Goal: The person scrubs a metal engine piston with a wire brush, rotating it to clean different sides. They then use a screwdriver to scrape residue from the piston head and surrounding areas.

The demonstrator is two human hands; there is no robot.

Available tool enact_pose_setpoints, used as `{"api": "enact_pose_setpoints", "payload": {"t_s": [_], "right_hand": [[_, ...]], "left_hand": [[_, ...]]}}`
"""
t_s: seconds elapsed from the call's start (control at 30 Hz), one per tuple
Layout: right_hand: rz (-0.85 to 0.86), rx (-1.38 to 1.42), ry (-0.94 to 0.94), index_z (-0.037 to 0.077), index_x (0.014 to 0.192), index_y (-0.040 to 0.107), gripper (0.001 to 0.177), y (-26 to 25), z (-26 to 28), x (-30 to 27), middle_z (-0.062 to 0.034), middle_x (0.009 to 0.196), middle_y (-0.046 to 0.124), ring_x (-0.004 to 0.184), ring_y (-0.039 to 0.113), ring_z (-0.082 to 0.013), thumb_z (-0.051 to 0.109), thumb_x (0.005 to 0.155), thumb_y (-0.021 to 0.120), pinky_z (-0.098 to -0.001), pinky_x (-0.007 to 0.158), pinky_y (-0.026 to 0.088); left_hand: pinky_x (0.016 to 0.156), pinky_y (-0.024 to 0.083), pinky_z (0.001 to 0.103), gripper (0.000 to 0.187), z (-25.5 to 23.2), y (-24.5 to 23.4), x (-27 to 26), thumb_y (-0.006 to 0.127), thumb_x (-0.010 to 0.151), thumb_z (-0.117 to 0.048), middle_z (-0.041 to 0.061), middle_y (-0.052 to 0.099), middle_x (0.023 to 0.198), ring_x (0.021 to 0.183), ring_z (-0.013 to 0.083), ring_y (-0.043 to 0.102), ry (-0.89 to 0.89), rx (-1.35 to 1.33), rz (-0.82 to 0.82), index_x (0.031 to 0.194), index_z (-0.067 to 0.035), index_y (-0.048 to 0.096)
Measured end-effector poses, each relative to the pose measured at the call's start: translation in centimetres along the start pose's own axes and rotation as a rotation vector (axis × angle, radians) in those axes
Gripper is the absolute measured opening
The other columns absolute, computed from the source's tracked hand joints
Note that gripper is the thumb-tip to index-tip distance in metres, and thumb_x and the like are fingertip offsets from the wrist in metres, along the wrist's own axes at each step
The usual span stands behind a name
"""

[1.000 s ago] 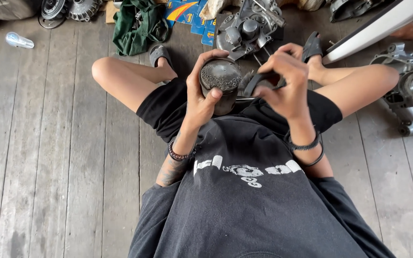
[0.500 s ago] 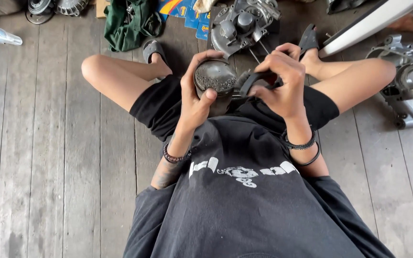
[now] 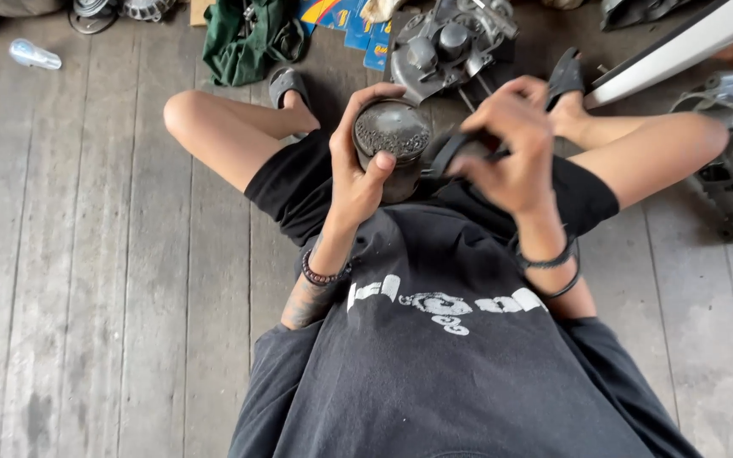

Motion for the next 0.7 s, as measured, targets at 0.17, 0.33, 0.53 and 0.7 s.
{"api": "enact_pose_setpoints", "payload": {"t_s": [0.17, 0.33, 0.53, 0.7], "right_hand": [[0.005, -0.003, -0.038, 0.0, 0.083, 0.061, 0.065, -0.5, 1.1, 0.2, -0.01, 0.08, 0.062, 0.073, 0.057, -0.0286, 0.064, 0.09, 0.053, -0.0471, 0.097, 0.037], [-0.022, -0.028, -0.047, 0.001, 0.081, 0.064, 0.065, -0.6, -0.4, 0.5, -0.008, 0.077, 0.064, 0.069, 0.055, -0.0244, 0.064, 0.093, 0.051, -0.0442, 0.094, 0.036], [-0.043, 0.046, -0.042, 0.005, 0.084, 0.064, 0.073, -0.8, -2.0, -0.1, -0.0045, 0.065, 0.052, 0.061, 0.052, -0.0246, 0.077, 0.09, 0.064, -0.0424, 0.098, 0.039], [-0.05, 0.059, -0.041, 0.006, 0.085, 0.064, 0.072, -0.4, -4.2, 0.0, -0.0047, 0.068, 0.054, 0.063, 0.054, -0.0241, 0.077, 0.09, 0.064, -0.0418, 0.098, 0.039]], "left_hand": [[0.098, 0.053, 0.03, 0.078, -0.4, 0.6, 0.6, 0.059, 0.093, -0.076, 0.004, 0.061, 0.122, 0.11, 0.0151, 0.063, -0.025, 0.011, 0.027, 0.13, -0.008, 0.055], [0.105, 0.053, 0.032, 0.077, 0.9, 0.6, 0.9, 0.058, 0.094, -0.075, 0.004, 0.061, 0.13, 0.12, 0.0178, 0.062, 0.017, 0.013, 0.036, 0.133, -0.009, 0.054], [0.102, 0.052, 0.04, 0.084, 1.9, 0.2, 1.1, 0.072, 0.084, -0.07, 0.013, 0.069, 0.118, 0.11, 0.0198, 0.067, 0.097, 0.003, 0.017, 0.133, -0.002, 0.059], [0.101, 0.052, 0.039, 0.083, 2.7, 0.0, 1.8, 0.069, 0.086, -0.07, 0.012, 0.068, 0.121, 0.112, 0.019, 0.066, 0.09, -0.004, 0.013, 0.133, -0.002, 0.06]]}}
Point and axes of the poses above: each hand's wrist, its own x-axis towards the middle knuckle, its own y-axis out of the palm, z = x × y, the point moved 7 cm from there along x, towards the middle knuckle
